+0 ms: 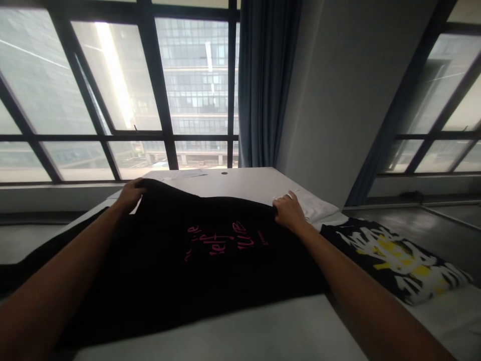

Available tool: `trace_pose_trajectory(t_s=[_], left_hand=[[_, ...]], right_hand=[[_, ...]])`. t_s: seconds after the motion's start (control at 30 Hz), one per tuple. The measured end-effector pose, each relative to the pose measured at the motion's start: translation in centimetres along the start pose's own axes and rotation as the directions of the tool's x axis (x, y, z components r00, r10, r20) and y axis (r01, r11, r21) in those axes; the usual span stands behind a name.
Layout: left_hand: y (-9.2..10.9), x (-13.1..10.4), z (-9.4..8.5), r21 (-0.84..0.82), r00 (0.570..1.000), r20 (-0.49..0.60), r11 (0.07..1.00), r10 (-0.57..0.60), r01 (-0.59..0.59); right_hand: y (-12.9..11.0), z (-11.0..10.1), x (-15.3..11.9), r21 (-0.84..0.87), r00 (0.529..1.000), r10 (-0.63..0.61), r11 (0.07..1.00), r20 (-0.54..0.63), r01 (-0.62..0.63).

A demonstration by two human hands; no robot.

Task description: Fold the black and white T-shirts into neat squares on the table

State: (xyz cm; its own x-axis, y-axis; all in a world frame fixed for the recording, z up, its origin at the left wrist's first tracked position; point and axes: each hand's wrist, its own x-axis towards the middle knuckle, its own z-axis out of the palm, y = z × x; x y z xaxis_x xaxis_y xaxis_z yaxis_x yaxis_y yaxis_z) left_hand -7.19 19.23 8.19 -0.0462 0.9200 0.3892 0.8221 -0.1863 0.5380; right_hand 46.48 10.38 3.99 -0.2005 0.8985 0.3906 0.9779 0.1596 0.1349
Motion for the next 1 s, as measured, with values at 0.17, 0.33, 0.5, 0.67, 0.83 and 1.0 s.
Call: trace_pose_trajectory(t_s=[0.17, 0.33, 0.5, 0.67, 0.83, 1.0], left_hand=[[-3.3, -8.9, -4.9, -0.092, 0.937, 0.341, 0.995, 0.073, -0.044], [-2.5, -14.0, -3.4, 0.038, 0.903, 0.424, 0.995, 0.064, -0.089], [1.6, -15.5, 0.6, 0.126, 0.928, 0.373, 0.991, -0.003, -0.047], [3.4, -15.6, -0.2, -0.028, 0.945, 0.276, 0.985, 0.174, -0.173], [4.3, -18.0, -4.5, -0.252, 0.888, 0.250, 0.911, 0.387, -0.326], [4.6, -21.5, -5.3, -0.148, 0.822, 0.430, 0.927, 0.374, -0.344]], right_hand=[[0.4, -0.8, -5.5, -0.019, 0.990, -0.103, 0.994, 0.098, 0.106], [-0.4, -1.8, -7.7, -0.047, 0.990, -0.010, 0.999, 0.144, 0.017], [-0.8, -2.7, -8.8, -0.031, 0.985, 0.119, 0.993, 0.129, -0.116], [0.6, -1.7, -9.9, 0.045, 0.986, 0.148, 0.987, 0.074, -0.151], [2.4, -0.4, -9.8, 0.148, 0.987, 0.147, 0.977, 0.064, -0.155], [3.3, -0.3, -9.8, 0.276, 0.986, 0.158, 0.946, 0.058, -0.168]])
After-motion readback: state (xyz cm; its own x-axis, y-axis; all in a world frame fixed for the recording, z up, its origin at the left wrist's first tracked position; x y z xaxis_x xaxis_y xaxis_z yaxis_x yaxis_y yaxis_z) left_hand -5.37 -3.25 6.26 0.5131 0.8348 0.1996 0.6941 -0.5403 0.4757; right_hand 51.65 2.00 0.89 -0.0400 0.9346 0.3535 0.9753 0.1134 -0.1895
